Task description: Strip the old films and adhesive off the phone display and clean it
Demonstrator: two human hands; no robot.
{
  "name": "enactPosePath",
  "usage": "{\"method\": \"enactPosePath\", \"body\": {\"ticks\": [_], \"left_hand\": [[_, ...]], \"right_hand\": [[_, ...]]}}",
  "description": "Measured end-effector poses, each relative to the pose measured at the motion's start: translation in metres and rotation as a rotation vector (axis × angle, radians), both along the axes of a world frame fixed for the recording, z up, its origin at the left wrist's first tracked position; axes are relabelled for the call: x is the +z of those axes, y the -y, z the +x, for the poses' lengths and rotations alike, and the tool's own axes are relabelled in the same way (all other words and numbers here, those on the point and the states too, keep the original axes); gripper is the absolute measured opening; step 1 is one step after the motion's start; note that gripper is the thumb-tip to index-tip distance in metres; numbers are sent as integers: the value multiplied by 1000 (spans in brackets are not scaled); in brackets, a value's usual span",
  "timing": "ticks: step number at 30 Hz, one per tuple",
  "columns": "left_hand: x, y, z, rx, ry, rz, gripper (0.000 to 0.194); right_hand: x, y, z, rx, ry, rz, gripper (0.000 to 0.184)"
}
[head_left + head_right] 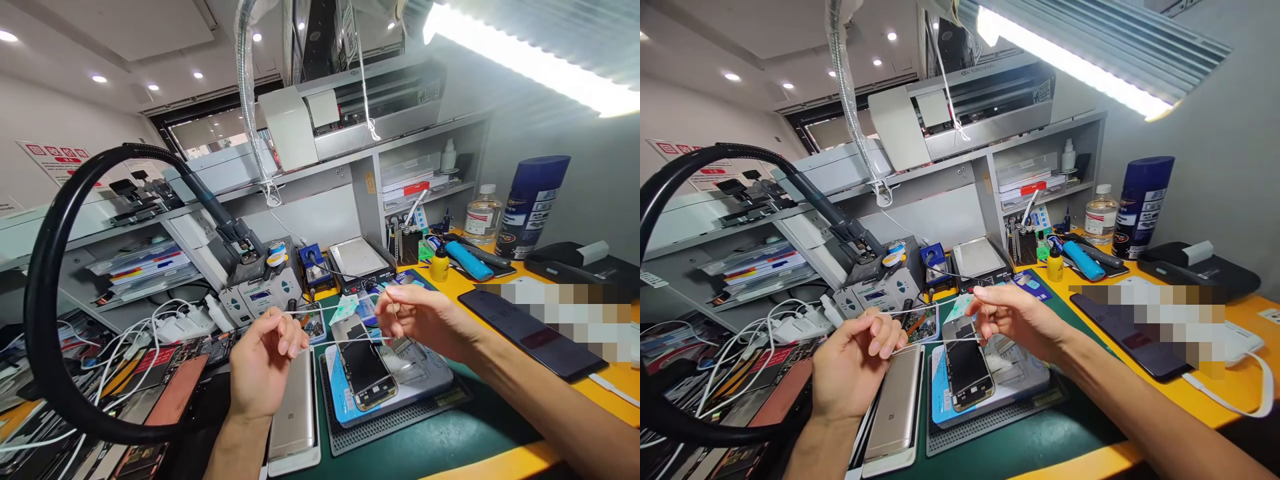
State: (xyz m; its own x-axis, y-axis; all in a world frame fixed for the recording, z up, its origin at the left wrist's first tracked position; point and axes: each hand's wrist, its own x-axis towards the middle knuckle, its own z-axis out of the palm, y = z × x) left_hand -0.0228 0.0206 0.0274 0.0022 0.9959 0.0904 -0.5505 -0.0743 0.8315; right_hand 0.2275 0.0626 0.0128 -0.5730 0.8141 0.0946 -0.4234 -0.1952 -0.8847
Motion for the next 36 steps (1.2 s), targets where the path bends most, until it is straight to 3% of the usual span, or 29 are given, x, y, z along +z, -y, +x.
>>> {"method": "enactPosePath", "body": {"ticks": [7, 18, 25, 30, 36], "left_hand": [[-5, 3, 4, -4, -116, 80, 27], [-2, -1, 2, 9, -48, 9, 36], [2, 0, -5, -15, -64, 45, 30], [-3, 44, -11, 73, -214, 116, 22], [-7, 130, -32, 206, -215, 115, 23]], "right_hand": [[2, -2, 4, -59, -7, -5, 26], [-2, -11, 5, -114, -4, -36, 40], [-7, -12, 8, -181, 91, 63, 48], [-6, 1, -7, -82, 186, 111, 51], [-11, 57, -42, -22, 294, 201, 45]]}}
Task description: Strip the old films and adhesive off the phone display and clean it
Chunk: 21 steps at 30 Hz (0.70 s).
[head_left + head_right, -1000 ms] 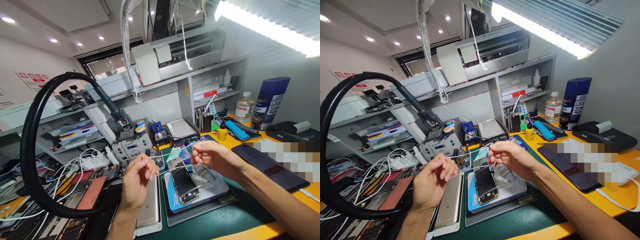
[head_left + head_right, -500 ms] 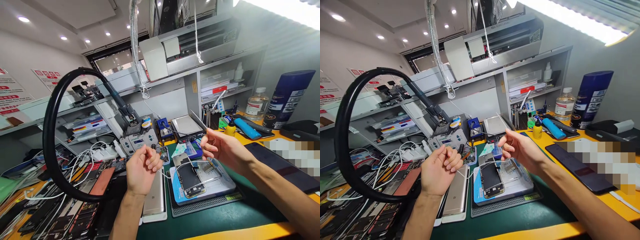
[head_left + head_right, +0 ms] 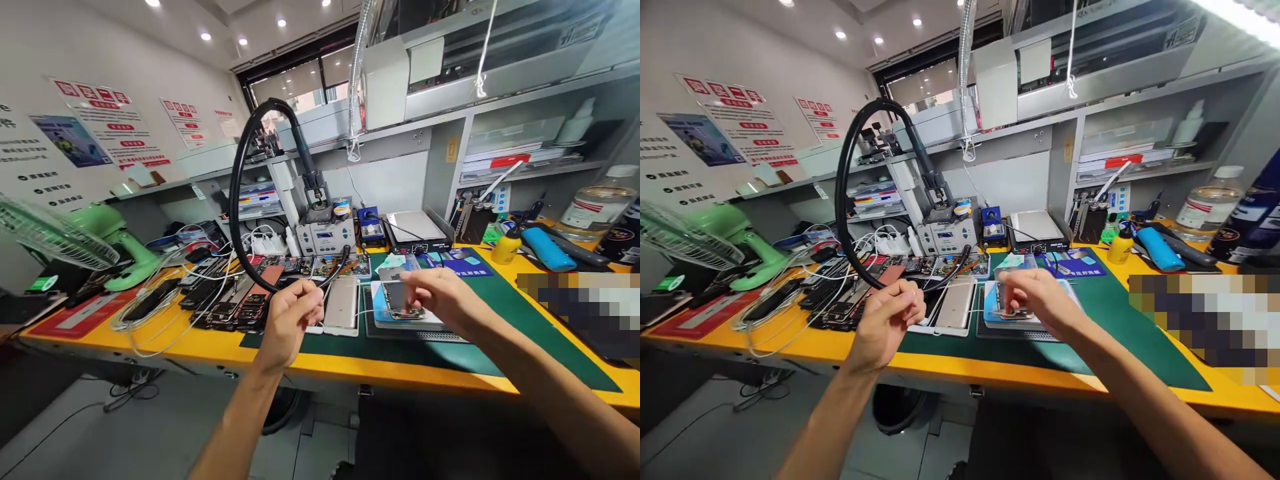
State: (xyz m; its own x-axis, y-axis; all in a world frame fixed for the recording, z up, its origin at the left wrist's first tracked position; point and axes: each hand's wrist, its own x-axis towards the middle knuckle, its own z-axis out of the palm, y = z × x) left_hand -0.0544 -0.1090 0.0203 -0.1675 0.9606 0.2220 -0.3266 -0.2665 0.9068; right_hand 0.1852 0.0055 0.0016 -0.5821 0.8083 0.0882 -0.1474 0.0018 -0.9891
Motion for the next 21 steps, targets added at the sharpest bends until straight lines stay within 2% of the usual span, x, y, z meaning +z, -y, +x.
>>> {"method": "enactPosePath", "body": {"ticks": [7, 9, 11, 13, 15, 18, 21], "left_hand": [[3, 83, -27, 223, 275, -27, 29], [-4, 111, -42, 293, 329, -69, 28], [-18, 140, -62, 364, 373, -142, 29], [-42, 169, -85, 447, 421, -247, 21], [-76, 192, -107, 547, 473, -365, 23], [-140, 212, -135, 707, 541, -541, 35], [-205, 215, -154, 848, 581, -683, 37]], "right_hand": [[-20, 86, -39, 145, 158, 77, 45], [-33, 109, -49, 167, 175, 86, 45], [-51, 130, -57, 176, 174, 86, 50], [-73, 149, -59, 208, 183, 63, 55], [-99, 165, -58, 271, 218, 24, 54], [-136, 188, -50, 367, 291, -63, 52], [-169, 206, -41, 372, 365, -161, 56]]}}
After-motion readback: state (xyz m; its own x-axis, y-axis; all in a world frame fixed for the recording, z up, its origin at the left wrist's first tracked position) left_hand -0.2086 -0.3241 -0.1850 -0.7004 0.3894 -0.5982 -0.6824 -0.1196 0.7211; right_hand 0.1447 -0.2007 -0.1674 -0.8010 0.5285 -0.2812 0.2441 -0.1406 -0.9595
